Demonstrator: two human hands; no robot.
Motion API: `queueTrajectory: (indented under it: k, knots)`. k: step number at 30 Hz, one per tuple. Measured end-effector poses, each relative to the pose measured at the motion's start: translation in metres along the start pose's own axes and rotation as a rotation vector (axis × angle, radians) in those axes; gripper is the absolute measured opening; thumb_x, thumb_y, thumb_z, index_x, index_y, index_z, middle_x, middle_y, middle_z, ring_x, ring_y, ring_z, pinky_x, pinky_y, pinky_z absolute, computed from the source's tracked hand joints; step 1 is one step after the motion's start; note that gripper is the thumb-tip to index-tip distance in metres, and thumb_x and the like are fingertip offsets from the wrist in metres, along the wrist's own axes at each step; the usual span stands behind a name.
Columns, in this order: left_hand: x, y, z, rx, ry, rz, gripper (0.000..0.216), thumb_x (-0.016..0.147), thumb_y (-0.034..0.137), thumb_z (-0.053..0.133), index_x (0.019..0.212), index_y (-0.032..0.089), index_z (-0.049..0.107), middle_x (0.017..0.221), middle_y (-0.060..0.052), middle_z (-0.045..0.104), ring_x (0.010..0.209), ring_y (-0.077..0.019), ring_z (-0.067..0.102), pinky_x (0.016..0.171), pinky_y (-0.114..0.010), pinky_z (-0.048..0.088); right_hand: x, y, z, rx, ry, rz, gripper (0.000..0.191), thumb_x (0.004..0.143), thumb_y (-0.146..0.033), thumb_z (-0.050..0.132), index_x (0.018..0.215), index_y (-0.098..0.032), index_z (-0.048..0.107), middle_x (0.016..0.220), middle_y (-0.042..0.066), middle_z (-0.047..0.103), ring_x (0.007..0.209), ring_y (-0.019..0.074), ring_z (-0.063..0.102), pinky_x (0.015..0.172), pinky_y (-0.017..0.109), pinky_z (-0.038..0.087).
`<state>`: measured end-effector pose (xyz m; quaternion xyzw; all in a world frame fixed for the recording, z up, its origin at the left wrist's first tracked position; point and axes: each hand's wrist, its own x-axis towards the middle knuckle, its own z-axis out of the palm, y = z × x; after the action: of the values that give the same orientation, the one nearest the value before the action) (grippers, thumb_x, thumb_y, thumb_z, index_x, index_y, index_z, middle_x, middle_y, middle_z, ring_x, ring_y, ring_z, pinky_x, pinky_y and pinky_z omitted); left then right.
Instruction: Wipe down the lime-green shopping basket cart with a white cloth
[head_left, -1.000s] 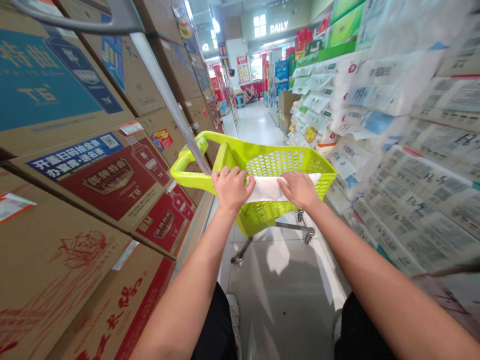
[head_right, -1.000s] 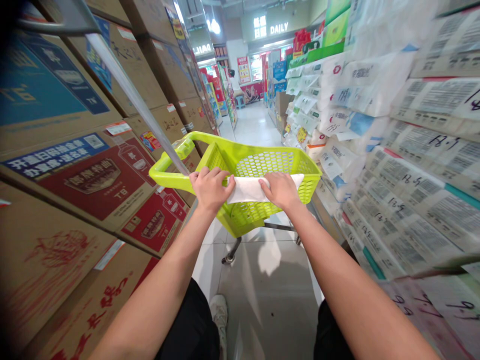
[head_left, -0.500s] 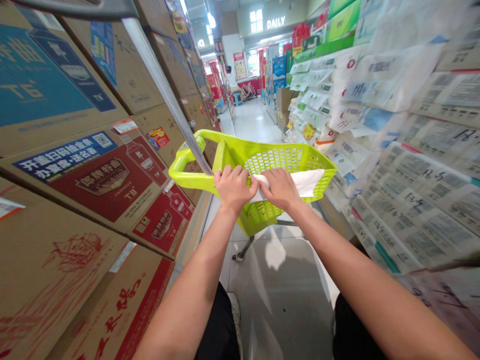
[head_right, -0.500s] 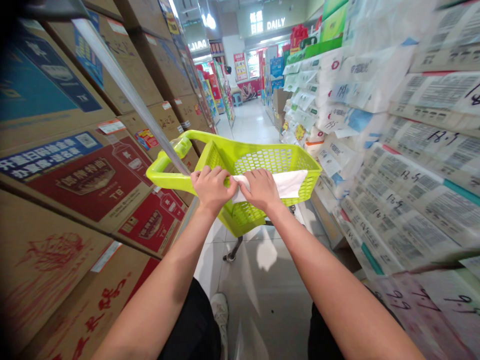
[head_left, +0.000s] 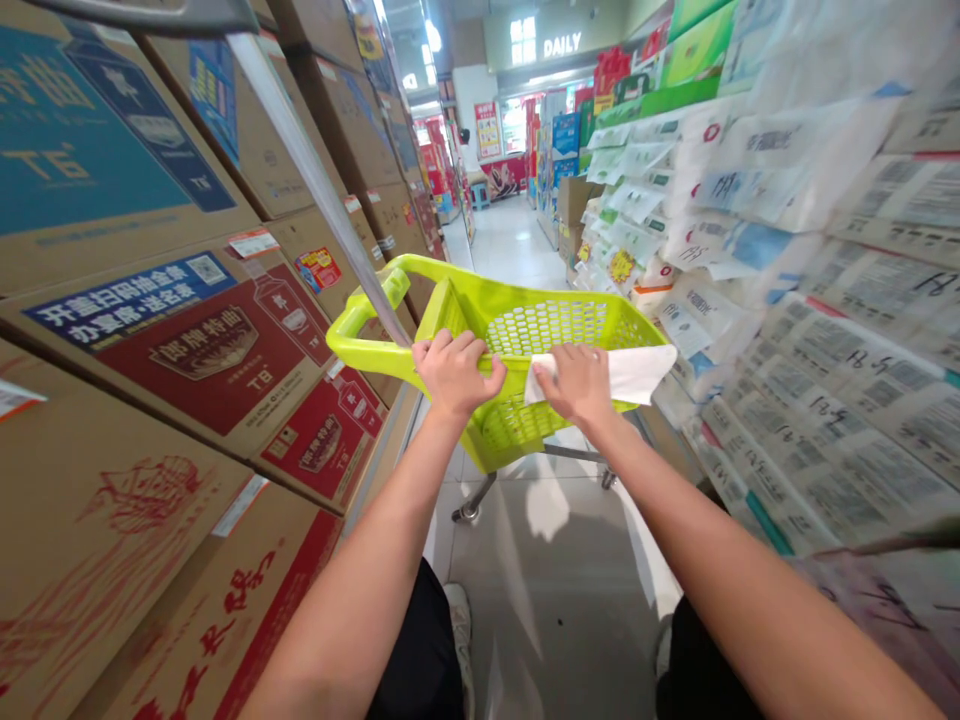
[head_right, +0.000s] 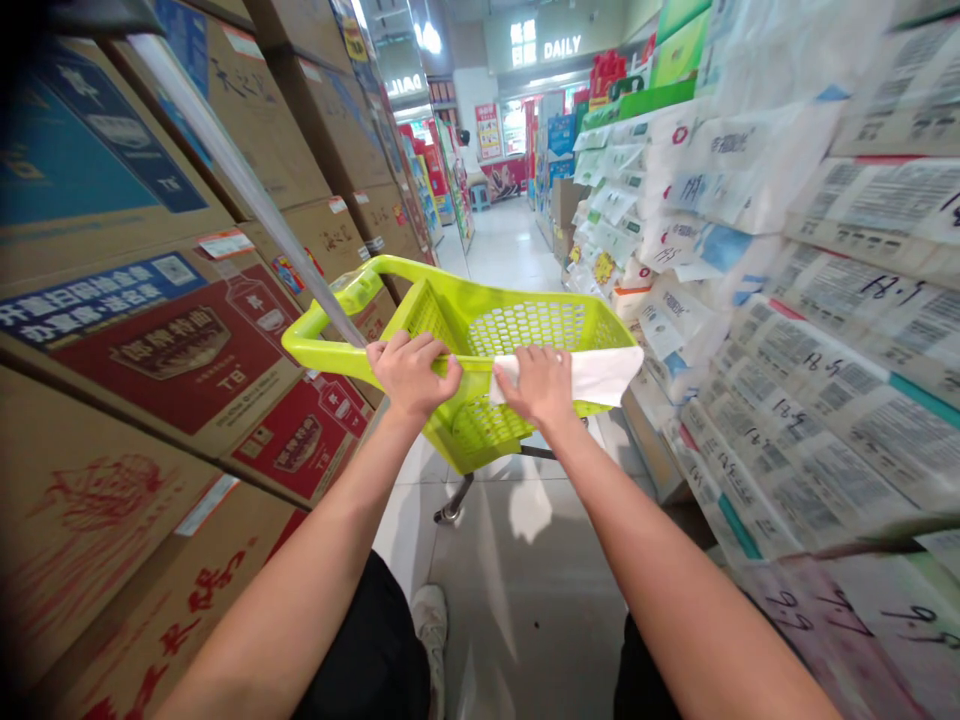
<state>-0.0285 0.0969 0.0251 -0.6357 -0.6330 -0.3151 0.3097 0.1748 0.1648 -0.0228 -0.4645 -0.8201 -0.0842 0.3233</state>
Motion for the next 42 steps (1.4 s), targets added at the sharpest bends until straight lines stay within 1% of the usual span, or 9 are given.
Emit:
queueTrajectory:
  k: [3, 6, 11, 15, 18, 27, 30, 33, 42]
  knots:
    - [-0.001, 0.003, -0.001, -0.015, 0.009, -0.01, 0.021, 0.085, 0.04, 0.063, 0.071, 0.025, 0.063, 0.079, -0.005, 0.072, 0.088, -0.0286, 0.058, 0.087, -0.052, 0.026, 0.0, -0.039, -0.004, 0.114, -0.012, -0.122, 0.052, 0.106, -0.057, 0.043, 0.129, -0.017, 0.066, 0.122, 0.016, 0.071, 0.115, 0.033, 0.056, 0.102, 0.044, 0.032]
    - [0.0, 0.004, -0.001, 0.016, 0.033, -0.017, 0.025, 0.09, 0.036, 0.059, 0.068, 0.024, 0.06, 0.077, -0.006, 0.071, 0.087, -0.0279, 0.059, 0.086, -0.051, 0.026, 0.006, -0.045, -0.01, 0.194, -0.061, -0.215, 0.049, 0.109, -0.051, 0.039, 0.135, -0.018, 0.064, 0.127, 0.014, 0.072, 0.116, 0.0302, 0.058, 0.1, 0.04, 0.034]
    - [0.001, 0.001, -0.003, 0.054, 0.001, -0.004, 0.029, 0.095, 0.032, 0.054, 0.068, 0.023, 0.058, 0.079, -0.007, 0.071, 0.086, -0.027, 0.059, 0.083, -0.05, 0.026, 0.009, 0.008, -0.01, 0.075, -0.095, -0.12, 0.048, 0.111, -0.044, 0.033, 0.109, -0.021, 0.075, 0.105, 0.011, 0.076, 0.103, 0.029, 0.061, 0.091, 0.04, 0.035]
    - [0.002, -0.001, -0.005, 0.045, -0.01, -0.025, 0.029, 0.095, 0.032, 0.055, 0.067, 0.023, 0.057, 0.079, -0.008, 0.072, 0.086, -0.0271, 0.058, 0.082, -0.05, 0.025, 0.003, 0.052, -0.009, -0.068, -0.03, 0.02, 0.056, 0.107, -0.059, 0.039, 0.093, -0.02, 0.077, 0.104, 0.015, 0.076, 0.103, 0.0319, 0.058, 0.093, 0.044, 0.036]
    - [0.001, -0.001, -0.005, 0.024, 0.004, -0.047, 0.029, 0.094, 0.032, 0.056, 0.066, 0.024, 0.056, 0.077, -0.008, 0.071, 0.086, -0.027, 0.058, 0.083, -0.051, 0.025, -0.001, 0.059, -0.011, -0.118, -0.041, 0.083, 0.06, 0.105, -0.064, 0.041, 0.094, -0.018, 0.077, 0.101, 0.016, 0.076, 0.097, 0.0322, 0.059, 0.09, 0.044, 0.036]
    - [-0.002, 0.012, -0.005, 0.019, 0.031, -0.059, 0.03, 0.092, 0.032, 0.057, 0.063, 0.024, 0.056, 0.073, -0.006, 0.071, 0.082, -0.0264, 0.058, 0.083, -0.05, 0.025, 0.003, -0.033, -0.004, 0.057, 0.017, -0.05, 0.044, 0.108, -0.053, 0.043, 0.108, -0.019, 0.07, 0.109, 0.013, 0.075, 0.105, 0.0305, 0.061, 0.094, 0.043, 0.034]
    - [-0.002, 0.009, -0.005, -0.002, 0.007, -0.023, 0.033, 0.096, 0.035, 0.055, 0.066, 0.024, 0.06, 0.077, -0.006, 0.072, 0.085, -0.0267, 0.059, 0.084, -0.05, 0.026, 0.007, -0.044, -0.004, 0.102, 0.014, -0.14, 0.041, 0.108, -0.052, 0.044, 0.114, -0.019, 0.068, 0.113, 0.012, 0.074, 0.108, 0.0297, 0.061, 0.093, 0.041, 0.034]
    - [-0.002, 0.0, -0.004, 0.022, -0.013, -0.001, 0.038, 0.102, 0.041, 0.051, 0.069, 0.025, 0.064, 0.079, -0.007, 0.074, 0.086, -0.0267, 0.059, 0.084, -0.05, 0.025, 0.009, -0.02, -0.005, 0.079, -0.049, -0.161, 0.044, 0.109, -0.053, 0.039, 0.109, -0.02, 0.068, 0.107, 0.011, 0.076, 0.101, 0.0287, 0.063, 0.086, 0.039, 0.033]
    - [0.002, -0.018, 0.003, 0.019, 0.05, -0.096, 0.043, 0.103, 0.038, 0.05, 0.064, 0.024, 0.06, 0.075, -0.008, 0.073, 0.083, -0.0262, 0.057, 0.084, -0.049, 0.025, -0.01, 0.115, -0.002, -0.1, 0.011, 0.053, 0.039, 0.105, -0.036, 0.035, 0.088, -0.02, 0.067, 0.09, 0.013, 0.073, 0.087, 0.0277, 0.06, 0.078, 0.038, 0.029]
